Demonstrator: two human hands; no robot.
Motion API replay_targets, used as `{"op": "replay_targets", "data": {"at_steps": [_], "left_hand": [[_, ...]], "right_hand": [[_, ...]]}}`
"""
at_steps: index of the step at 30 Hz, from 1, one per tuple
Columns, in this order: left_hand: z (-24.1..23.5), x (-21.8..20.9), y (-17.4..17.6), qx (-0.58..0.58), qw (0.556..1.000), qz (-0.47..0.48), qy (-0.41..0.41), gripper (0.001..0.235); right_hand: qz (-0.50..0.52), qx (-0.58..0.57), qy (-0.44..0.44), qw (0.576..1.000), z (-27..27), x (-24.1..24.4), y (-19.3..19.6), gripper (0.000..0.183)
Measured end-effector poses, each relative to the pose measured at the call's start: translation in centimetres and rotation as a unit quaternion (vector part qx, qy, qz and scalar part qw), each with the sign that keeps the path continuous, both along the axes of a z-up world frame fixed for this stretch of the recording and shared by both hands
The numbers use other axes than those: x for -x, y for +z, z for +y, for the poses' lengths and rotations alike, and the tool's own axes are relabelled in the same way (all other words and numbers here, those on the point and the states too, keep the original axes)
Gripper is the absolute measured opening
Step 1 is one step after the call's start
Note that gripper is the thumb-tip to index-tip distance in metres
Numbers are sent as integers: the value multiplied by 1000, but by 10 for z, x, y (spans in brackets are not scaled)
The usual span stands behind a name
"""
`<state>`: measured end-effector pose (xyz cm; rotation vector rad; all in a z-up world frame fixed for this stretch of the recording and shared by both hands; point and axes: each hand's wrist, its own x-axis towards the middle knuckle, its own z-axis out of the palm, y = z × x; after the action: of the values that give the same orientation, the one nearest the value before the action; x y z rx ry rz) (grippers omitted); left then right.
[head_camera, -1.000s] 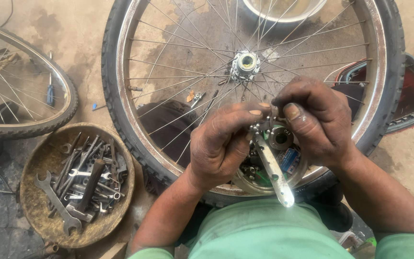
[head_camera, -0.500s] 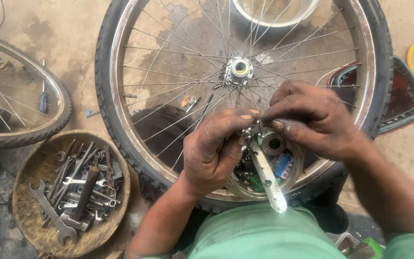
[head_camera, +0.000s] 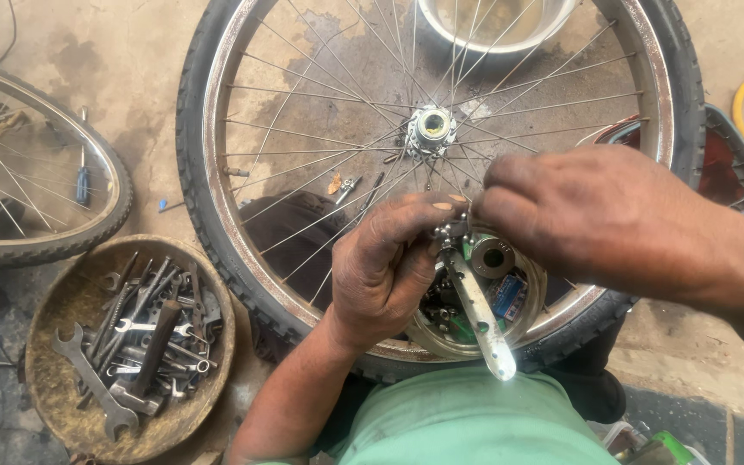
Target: The person is repairing a bicycle wheel hub. They use a brush to clean the hub area, then retrieve small metal components from a plastic container and install them into the hub.
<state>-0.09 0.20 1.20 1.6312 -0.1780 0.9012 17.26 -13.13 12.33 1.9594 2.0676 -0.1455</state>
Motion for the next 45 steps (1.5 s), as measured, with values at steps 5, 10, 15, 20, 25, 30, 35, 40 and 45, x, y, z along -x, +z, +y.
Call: {"op": "replay_targets", "data": {"at_steps": [5,10,15,20,25,30,35,40,45], "left_hand": [[-1,0,-2,27,999,-7,-22,29],[-1,-2,-8,51,998,-24,-37,28],[0,-5,-8,283,950,-20,-131,26],[4,-7,3,430,880,-55,-194,20],[-11,11,20,259,950,-23,-174,29],[-17,16,23,173,970,-8,-170,33],[-17,19,25,106,985,10,-136,30],[-18,16,32,37,995,-2,-89,31],[-22,14,32,-60,997,-26,32,38]], "right_hand": [[137,-114,-62,982,-5,-26,-33,30],[582,-399,-27,708,-39,0,-61,17],[701,-465,-89,534,-59,49,-95,15],[642,-435,-116,621,-52,53,-89,17],[651,-438,-137,605,-48,60,-84,16],[672,-461,-151,560,-49,63,-92,18],[688,-465,-148,537,-47,66,-95,14],[687,-474,-160,528,-49,64,-98,11],[707,-464,-148,512,-49,67,-95,13]]}}
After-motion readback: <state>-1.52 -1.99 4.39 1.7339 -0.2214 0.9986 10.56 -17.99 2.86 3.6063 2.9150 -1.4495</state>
